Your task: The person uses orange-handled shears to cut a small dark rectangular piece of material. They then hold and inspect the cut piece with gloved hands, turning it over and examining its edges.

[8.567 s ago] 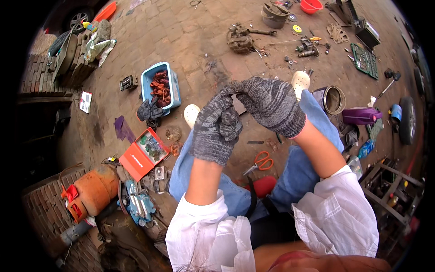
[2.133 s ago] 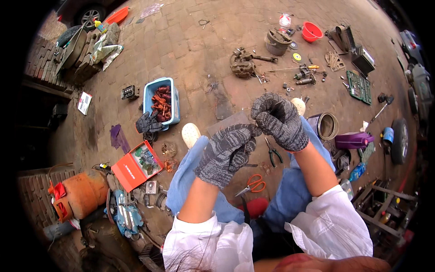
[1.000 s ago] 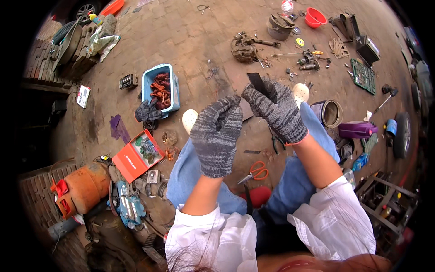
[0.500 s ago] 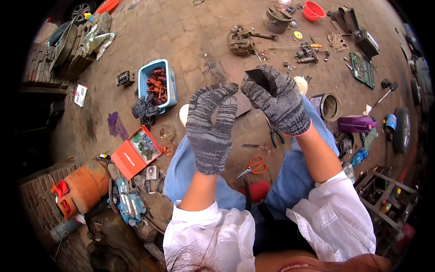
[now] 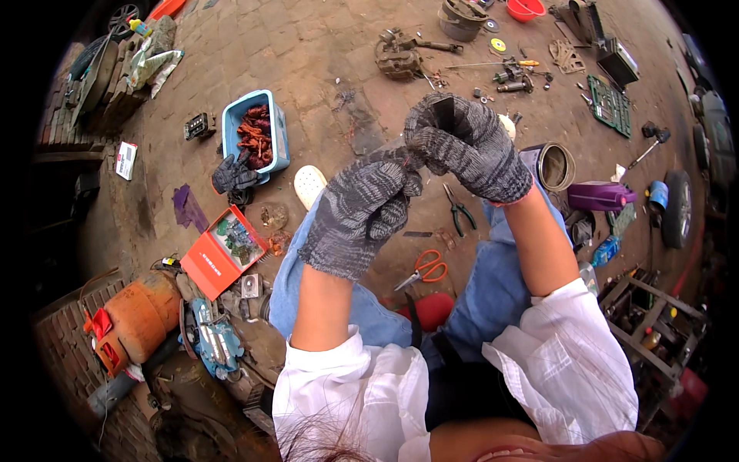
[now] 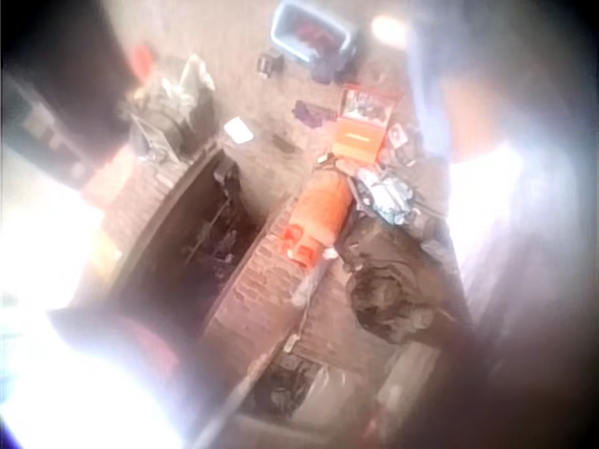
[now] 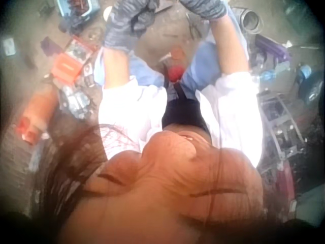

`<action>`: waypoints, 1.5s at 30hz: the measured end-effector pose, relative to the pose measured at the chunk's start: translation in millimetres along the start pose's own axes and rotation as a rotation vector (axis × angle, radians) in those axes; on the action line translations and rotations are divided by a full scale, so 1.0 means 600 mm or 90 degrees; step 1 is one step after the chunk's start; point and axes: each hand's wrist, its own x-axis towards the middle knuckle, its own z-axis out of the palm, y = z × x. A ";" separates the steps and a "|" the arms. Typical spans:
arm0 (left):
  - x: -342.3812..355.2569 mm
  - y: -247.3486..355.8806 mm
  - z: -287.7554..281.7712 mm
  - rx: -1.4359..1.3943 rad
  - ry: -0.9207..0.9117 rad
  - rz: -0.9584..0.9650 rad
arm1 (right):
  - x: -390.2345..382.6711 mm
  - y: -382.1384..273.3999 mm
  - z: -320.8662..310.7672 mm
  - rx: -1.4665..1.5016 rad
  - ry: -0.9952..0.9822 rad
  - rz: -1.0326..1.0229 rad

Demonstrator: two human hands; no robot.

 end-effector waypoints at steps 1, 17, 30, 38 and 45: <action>0.000 0.001 -0.002 -0.001 -0.004 -0.006 | 0.000 0.000 0.002 0.020 0.008 0.005; 0.011 -0.003 -0.009 0.170 0.165 0.163 | 0.006 0.029 0.017 -0.468 0.163 -0.243; 0.006 -0.008 -0.004 0.325 0.334 0.304 | 0.013 0.048 0.012 -0.664 0.290 -0.238; 0.006 -0.014 0.004 0.343 0.349 0.306 | -0.007 0.046 0.047 -0.775 0.094 -0.343; 0.005 -0.022 0.005 0.433 0.317 0.428 | 0.019 0.059 0.023 -0.308 0.277 -0.100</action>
